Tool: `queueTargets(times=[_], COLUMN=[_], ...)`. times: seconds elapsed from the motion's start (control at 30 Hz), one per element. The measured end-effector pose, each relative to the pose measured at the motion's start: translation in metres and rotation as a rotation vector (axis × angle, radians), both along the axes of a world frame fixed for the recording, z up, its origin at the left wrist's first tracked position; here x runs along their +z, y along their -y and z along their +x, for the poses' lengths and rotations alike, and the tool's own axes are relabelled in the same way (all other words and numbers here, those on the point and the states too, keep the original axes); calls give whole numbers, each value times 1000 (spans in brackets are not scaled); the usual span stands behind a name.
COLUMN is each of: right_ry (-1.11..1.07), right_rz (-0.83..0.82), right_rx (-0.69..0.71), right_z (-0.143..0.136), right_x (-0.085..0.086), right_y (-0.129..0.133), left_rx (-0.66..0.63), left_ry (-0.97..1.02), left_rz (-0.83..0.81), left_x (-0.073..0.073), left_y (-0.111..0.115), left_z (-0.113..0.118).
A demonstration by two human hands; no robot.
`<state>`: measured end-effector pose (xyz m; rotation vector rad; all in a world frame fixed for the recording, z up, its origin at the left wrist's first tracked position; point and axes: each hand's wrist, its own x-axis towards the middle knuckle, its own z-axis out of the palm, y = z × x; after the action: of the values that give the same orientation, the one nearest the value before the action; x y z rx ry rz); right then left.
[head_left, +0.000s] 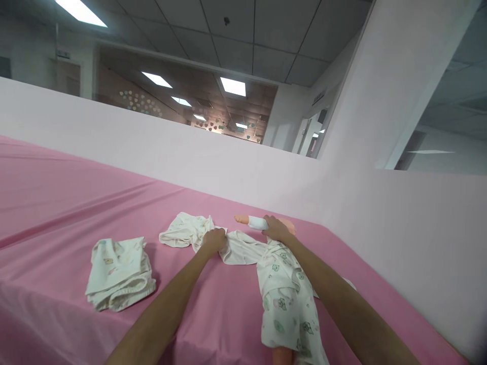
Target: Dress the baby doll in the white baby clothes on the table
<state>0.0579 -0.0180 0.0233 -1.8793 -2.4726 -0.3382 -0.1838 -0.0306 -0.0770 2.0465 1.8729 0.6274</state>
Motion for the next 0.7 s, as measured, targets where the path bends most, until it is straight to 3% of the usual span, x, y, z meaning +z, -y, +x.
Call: queueTargets(times=[0.27, 0.4, 0.53, 0.7], right_ry=[-62, -157, -245, -240], right_rz=[-19, 3, 110, 244], right_rx=[33, 96, -16, -441], right_z=[-32, -26, 30, 136], right_x=[-21, -24, -19, -28], right_y=[9, 24, 51, 117], left_rx=[-189, -194, -181, -11], left_ry=[298, 315, 257, 134], left_rz=[-71, -54, -9, 131], left_x=[2, -1, 0, 13], left_y=[5, 8, 11, 27], left_z=[-1, -3, -6, -11])
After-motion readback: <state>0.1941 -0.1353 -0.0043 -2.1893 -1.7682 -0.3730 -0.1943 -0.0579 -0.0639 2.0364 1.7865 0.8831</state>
